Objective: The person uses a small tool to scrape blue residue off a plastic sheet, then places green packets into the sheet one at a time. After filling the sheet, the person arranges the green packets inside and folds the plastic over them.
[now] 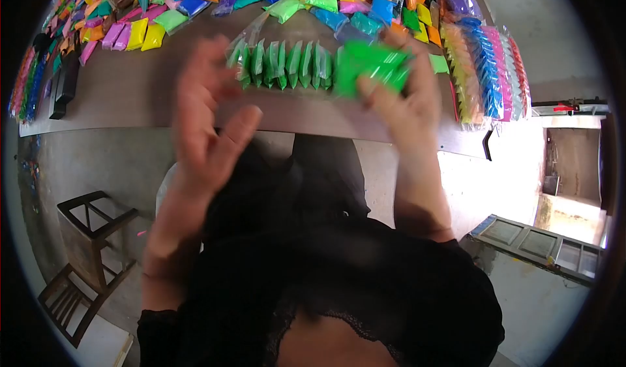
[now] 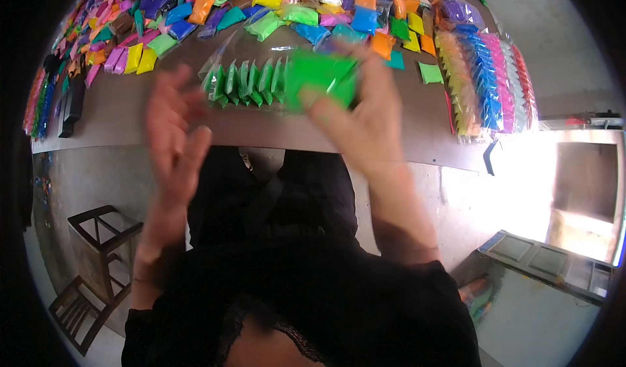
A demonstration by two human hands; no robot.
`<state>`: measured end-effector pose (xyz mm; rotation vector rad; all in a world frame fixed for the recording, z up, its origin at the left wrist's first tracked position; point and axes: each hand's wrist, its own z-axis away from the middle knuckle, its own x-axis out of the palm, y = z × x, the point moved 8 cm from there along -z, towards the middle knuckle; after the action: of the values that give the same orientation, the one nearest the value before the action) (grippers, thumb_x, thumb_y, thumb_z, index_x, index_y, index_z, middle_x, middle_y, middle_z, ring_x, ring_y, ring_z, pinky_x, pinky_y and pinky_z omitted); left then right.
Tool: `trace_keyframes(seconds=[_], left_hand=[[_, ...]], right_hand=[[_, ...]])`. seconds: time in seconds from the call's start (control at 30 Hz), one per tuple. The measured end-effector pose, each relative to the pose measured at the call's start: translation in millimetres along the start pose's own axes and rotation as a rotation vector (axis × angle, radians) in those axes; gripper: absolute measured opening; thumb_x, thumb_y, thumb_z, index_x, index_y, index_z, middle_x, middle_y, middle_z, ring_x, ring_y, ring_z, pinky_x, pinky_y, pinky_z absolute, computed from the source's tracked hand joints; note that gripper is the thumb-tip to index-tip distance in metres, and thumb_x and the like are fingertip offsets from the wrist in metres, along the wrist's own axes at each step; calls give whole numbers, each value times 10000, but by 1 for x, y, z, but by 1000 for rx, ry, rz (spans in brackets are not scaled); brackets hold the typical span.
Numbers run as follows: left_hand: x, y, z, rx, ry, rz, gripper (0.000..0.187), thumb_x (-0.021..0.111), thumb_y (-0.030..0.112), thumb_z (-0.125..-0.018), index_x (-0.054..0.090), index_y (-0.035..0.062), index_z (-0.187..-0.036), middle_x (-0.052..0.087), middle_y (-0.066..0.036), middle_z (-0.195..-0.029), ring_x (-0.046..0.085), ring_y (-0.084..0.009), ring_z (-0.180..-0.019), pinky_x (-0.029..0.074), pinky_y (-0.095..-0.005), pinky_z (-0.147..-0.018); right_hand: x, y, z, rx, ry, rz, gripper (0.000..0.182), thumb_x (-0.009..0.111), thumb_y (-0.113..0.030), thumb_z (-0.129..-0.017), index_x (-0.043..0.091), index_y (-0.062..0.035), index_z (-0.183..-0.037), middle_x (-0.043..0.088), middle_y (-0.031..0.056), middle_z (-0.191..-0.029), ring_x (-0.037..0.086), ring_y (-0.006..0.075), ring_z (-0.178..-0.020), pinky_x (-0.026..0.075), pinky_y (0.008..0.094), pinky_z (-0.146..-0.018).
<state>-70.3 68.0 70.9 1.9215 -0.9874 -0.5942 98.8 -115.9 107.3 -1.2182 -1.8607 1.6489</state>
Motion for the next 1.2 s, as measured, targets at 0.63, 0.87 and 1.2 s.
trace_keyframes(seconds=[0.63, 0.87, 1.2], left_hand=[[-9, -88, -32, -82, -231, -404, 1096, 859, 73, -736, 193, 178, -1601, 624, -170, -1306, 604, -344, -1210, 456, -403, -1045], [-8, -86, -30, -101, -226, -404, 1072, 856, 67, -737, 217, 171, -1592, 631, -161, -1299, 605, -347, -1201, 476, -413, -1020], [-14, -103, -29, -316, -288, -307, 1102, 873, 73, -718, 217, 135, -1601, 486, -121, -1508, 494, -263, -1363, 371, -385, -1137]], right_hand=[[13, 35, -58, 122, -339, 1170, 591, 656, -267, -814, 552, -19, -1340, 698, 225, -1066, 659, 373, -1063, 524, 485, -899], [14, 39, -51, 125, -349, 1175, 547, 650, -295, -824, 591, -34, -1301, 692, 235, -1099, 654, 373, -1068, 519, 478, -908], [-46, 7, -38, 108, -52, 619, 447, 764, -207, -831, 661, -6, -1216, 703, 94, -895, 648, 168, -754, 515, 310, -698]])
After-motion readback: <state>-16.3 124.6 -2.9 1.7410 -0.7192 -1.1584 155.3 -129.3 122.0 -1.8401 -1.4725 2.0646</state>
